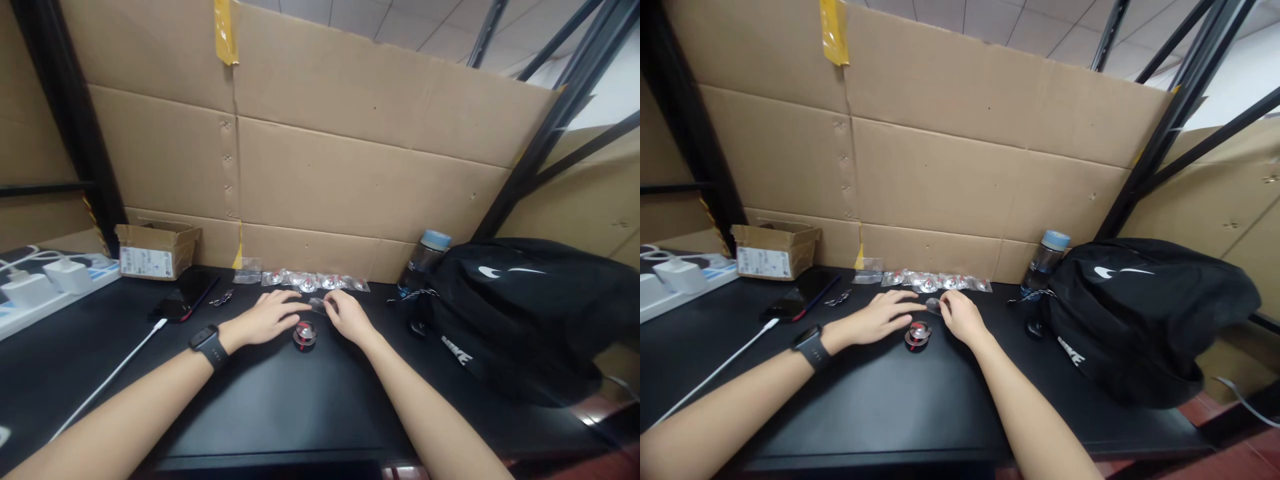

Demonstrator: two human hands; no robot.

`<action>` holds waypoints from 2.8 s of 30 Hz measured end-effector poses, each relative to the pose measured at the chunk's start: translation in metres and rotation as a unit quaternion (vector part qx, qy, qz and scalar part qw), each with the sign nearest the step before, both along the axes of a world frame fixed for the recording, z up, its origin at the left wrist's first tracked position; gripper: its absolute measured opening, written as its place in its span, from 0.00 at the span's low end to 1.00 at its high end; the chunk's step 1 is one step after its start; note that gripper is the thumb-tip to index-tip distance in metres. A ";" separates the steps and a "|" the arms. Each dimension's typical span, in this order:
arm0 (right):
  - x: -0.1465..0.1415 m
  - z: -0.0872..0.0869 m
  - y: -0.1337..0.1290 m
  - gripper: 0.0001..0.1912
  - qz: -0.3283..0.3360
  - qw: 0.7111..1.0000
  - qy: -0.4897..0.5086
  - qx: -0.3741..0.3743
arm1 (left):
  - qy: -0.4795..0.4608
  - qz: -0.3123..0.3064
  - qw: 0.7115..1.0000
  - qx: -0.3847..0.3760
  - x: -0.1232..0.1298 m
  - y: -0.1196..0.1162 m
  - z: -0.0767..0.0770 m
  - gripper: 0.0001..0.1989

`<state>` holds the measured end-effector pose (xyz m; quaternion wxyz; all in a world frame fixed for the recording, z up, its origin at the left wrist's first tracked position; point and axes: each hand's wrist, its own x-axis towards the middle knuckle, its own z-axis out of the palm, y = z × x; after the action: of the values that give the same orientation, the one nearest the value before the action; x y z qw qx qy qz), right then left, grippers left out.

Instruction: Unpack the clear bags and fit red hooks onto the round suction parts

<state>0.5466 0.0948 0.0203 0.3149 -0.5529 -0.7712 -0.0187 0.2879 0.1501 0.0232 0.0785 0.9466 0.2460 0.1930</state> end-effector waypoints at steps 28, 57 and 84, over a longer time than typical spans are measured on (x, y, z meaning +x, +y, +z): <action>0.005 0.037 -0.034 0.24 0.137 0.977 -0.028 -0.163 | -0.031 -0.143 0.988 -0.057 0.013 -0.026 0.010 0.14; 0.003 0.045 -0.034 0.14 0.074 0.964 0.255 -0.016 | -0.156 -0.140 0.969 -0.130 0.023 -0.037 0.011 0.19; -0.024 0.018 -0.019 0.30 0.112 0.860 0.479 -0.134 | -0.048 -0.030 0.940 0.337 0.011 -0.024 0.020 0.14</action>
<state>0.5229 0.0756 0.0381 0.5682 -0.4403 -0.5770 0.3877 0.2989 0.1259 0.0435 -0.2275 0.9142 0.1336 0.3078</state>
